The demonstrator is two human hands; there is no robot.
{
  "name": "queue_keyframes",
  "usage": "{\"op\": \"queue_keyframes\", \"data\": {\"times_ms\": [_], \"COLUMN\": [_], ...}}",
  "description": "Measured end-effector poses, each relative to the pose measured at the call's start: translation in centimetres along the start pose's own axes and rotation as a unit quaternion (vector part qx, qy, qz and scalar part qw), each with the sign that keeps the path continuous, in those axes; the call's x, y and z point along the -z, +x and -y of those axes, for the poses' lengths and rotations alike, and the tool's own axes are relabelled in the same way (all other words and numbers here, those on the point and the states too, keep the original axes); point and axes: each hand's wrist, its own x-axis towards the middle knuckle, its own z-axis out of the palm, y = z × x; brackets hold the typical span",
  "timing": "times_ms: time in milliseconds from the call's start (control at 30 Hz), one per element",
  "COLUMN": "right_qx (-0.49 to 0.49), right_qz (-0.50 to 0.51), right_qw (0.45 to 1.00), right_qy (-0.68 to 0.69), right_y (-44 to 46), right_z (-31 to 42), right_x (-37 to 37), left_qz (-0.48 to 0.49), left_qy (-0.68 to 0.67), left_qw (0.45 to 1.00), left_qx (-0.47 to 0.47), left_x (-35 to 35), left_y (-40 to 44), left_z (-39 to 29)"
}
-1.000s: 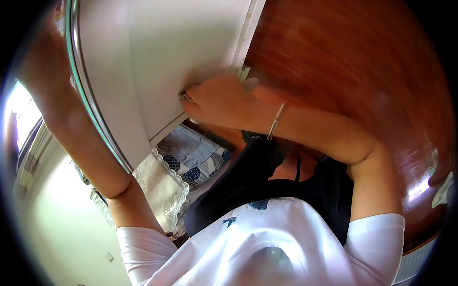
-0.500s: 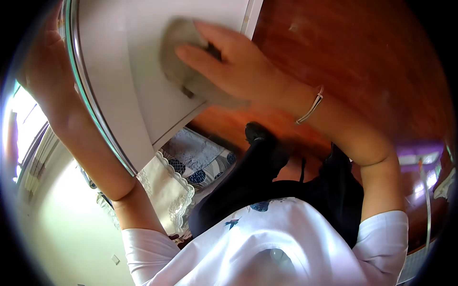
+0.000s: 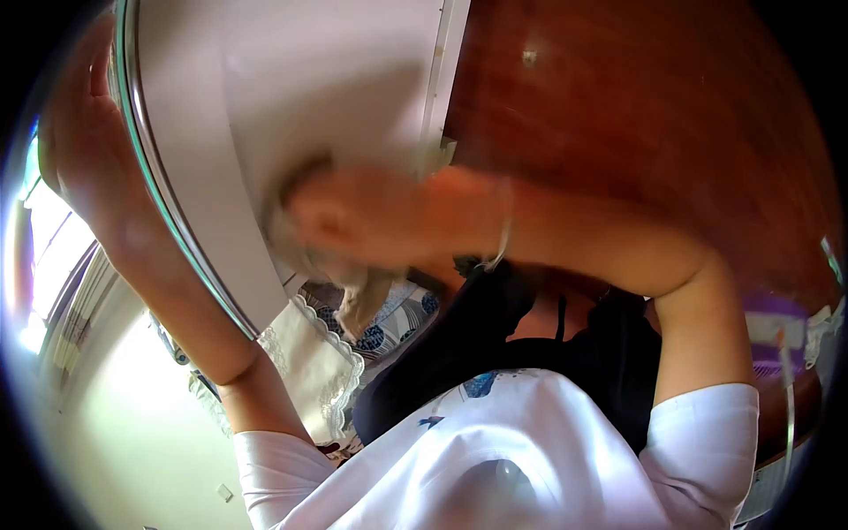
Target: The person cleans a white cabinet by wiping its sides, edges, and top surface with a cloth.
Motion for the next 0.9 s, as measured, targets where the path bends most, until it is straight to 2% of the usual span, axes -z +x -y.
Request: {"op": "queue_keyframes", "data": {"times_ms": [33, 67, 100, 167, 200, 233, 267, 300, 333, 400, 467, 533, 567, 633, 700, 767, 800, 867, 900], "right_qx": [-0.030, -0.146, -0.242, -0.092, -0.064, -0.036, -0.011, 0.016, 0.000, -0.060, -0.219, -0.313, -0.315, -0.300, -0.252, -0.115, -0.095, -0.123, -0.164], "right_qz": [-0.086, -0.175, -0.205, -0.251, -0.283, -0.289, -0.304, -0.304, -0.312, -0.250, -0.099, 0.078, 0.078, 0.026, -0.097, -0.221, -0.285, -0.356, -0.373], "right_qw": [0.993, 0.963, 0.948, 0.922, 0.954, 0.955, 0.933, 0.919, 0.892, 0.930, 0.953, 0.936, 0.935, 0.954, 0.956, 0.953, 0.918, 0.885, 0.878], "right_qy": [0.072, 0.142, 0.021, 0.279, 0.071, -0.061, -0.194, -0.249, -0.326, -0.262, -0.186, -0.144, -0.144, -0.014, -0.116, -0.175, -0.260, -0.273, -0.250], "right_y": [1.1, 2.4, 4.1, 6.7, 7.2, 6.6, 6.1, 5.1, 3.7, -0.6, -5.1, -8.1, -8.9, -7.9, -6.4, -4.0, -1.8, 1.9, 3.1], "right_z": [-0.1, 0.0, -0.6, -2.2, -3.2, -4.2, -4.6, -4.4, -6.5, -8.3, -8.9, -9.7, -10.6, -11.6, -11.7, -15.7, -15.0, -15.4, -14.5], "right_x": [1.8, 3.8, 7.5, 12.0, 12.2, 11.2, 10.1, 8.3, 6.0, 1.6, -1.8, -3.0, -3.1, -2.1, -0.3, 4.7, 7.6, 12.1, 11.9], "left_qz": [-0.005, -0.007, -0.013, -0.031, -0.045, -0.044, 0.029, 0.065, 0.100, 0.053, 0.005, -0.022, 0.012, 0.044, 0.025, 0.009, 0.005, 0.007, 0.004], "left_qy": [0.006, 0.009, 0.012, 0.024, 0.029, 0.027, 0.114, 0.156, 0.198, 0.138, 0.076, 0.041, 0.149, 0.254, 0.181, 0.128, 0.114, 0.099, 0.094], "left_qw": [1.000, 1.000, 1.000, 0.999, 0.997, 0.997, 0.992, 0.985, 0.975, 0.989, 0.997, 0.999, 0.986, 0.960, 0.980, 0.990, 0.992, 0.994, 0.994], "left_qx": [0.004, 0.010, 0.018, 0.037, 0.053, 0.052, 0.037, 0.030, 0.020, 0.025, 0.027, 0.022, 0.068, 0.108, 0.076, 0.055, 0.052, 0.050, 0.047], "left_x": [0.1, 0.2, 0.0, 0.3, 0.3, 0.5, 0.7, 0.8, 0.8, 1.2, 1.3, 0.7, 0.8, 0.8, 0.9, 0.9, 0.9, 0.8, 0.9], "left_y": [-0.2, -0.2, -0.4, -0.1, 0.0, 0.2, 0.4, 0.4, 0.5, 0.4, 0.4, 0.9, 1.0, 1.1, 0.5, 0.1, 0.0, -0.1, -0.1], "left_z": [0.0, 0.0, -0.3, 0.1, 0.1, -0.4, -1.4, -1.4, -1.5, 0.0, 1.6, 1.0, -0.4, -0.5, -0.1, 0.5, 0.7, 0.8, 0.9]}}
